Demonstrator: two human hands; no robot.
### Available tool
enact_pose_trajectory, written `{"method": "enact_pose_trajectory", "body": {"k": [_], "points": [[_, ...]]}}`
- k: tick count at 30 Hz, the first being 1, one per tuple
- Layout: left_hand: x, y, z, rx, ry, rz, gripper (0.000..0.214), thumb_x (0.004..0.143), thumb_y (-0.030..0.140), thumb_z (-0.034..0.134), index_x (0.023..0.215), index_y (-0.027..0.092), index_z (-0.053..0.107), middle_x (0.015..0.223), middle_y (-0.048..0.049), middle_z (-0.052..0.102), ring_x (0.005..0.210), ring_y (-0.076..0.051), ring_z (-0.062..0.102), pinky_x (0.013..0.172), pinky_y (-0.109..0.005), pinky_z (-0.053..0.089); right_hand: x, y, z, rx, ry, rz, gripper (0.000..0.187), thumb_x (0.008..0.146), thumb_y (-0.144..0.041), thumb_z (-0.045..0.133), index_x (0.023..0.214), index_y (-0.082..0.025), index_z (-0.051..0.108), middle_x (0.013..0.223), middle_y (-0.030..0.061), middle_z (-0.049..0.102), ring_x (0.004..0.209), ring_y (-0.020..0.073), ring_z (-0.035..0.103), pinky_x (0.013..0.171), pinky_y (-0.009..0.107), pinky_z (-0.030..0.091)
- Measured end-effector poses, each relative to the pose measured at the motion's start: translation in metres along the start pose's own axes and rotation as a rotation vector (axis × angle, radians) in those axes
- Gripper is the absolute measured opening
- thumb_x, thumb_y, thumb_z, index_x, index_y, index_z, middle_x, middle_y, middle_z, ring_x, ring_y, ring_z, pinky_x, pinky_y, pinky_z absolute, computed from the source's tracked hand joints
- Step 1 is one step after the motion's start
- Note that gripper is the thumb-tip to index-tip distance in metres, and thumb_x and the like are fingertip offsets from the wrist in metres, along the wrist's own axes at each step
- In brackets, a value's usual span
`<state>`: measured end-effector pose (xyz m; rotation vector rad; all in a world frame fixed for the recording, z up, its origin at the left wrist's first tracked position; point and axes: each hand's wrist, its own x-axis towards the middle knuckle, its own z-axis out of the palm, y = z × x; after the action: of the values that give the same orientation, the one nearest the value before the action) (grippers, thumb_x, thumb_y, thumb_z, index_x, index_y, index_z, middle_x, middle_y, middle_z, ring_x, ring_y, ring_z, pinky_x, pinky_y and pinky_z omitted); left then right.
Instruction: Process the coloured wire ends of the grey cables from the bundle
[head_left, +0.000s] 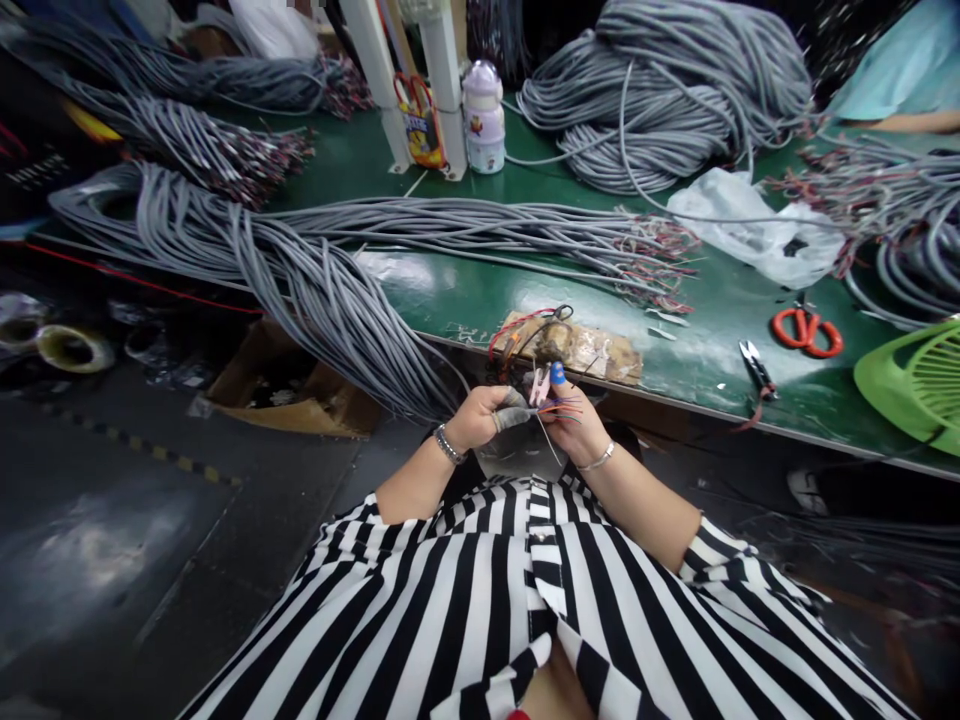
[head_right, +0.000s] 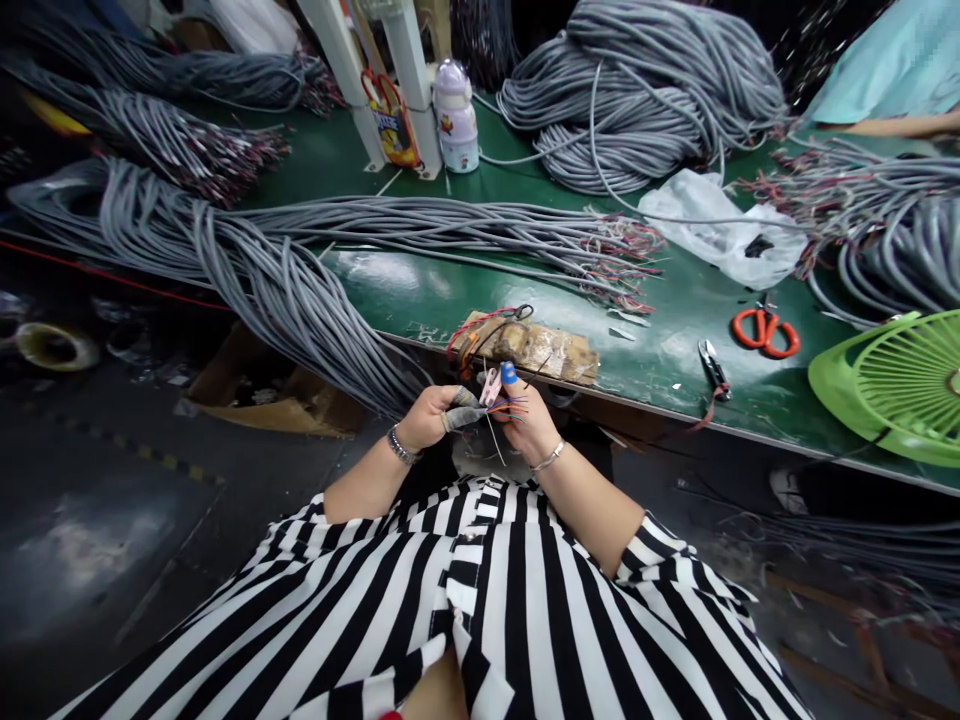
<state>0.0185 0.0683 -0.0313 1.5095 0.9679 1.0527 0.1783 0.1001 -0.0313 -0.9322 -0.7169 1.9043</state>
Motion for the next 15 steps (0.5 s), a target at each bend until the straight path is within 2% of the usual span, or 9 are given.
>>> {"method": "enact_pose_trajectory", "body": {"k": [6, 11, 15], "points": [[-0.012, 0.000, -0.002, 0.001, -0.003, 0.005, 0.041, 0.077, 0.050, 0.071, 0.072, 0.010, 0.066, 0.063, -0.0016, 0.061, 0.057, -0.010, 0.053, 0.057, -0.022, 0.044, 0.000, 0.011, -0.009, 0.092, -0.044, 0.101, 0.057, 0.070, -0.075, 0.063, 0.072, -0.019, 0.055, 0.059, -0.0023, 0.055, 0.040, 0.0047, 0.033, 0.035, 0.019, 0.015], [-0.044, 0.006, -0.002, 0.004, -0.056, -0.029, 0.039, 0.081, 0.047, 0.069, 0.075, 0.009, 0.068, 0.065, -0.0050, 0.066, 0.058, -0.012, 0.058, 0.056, -0.022, 0.047, -0.006, 0.014, -0.022, 0.094, -0.082, 0.151, 0.059, 0.068, -0.077, 0.062, 0.076, -0.020, 0.056, 0.065, -0.0022, 0.057, 0.041, 0.0037, 0.025, 0.034, 0.019, 0.013], [-0.070, 0.006, -0.002, 0.051, -0.037, -0.006, 0.034, 0.082, 0.042, 0.068, 0.075, 0.009, 0.069, 0.065, -0.0059, 0.067, 0.057, -0.012, 0.059, 0.054, -0.021, 0.047, -0.010, 0.014, -0.032, 0.068, -0.061, 0.170, 0.058, 0.068, -0.074, 0.065, 0.081, -0.019, 0.060, 0.071, -0.0001, 0.060, 0.043, 0.0040, 0.028, 0.034, 0.019, 0.011]]}}
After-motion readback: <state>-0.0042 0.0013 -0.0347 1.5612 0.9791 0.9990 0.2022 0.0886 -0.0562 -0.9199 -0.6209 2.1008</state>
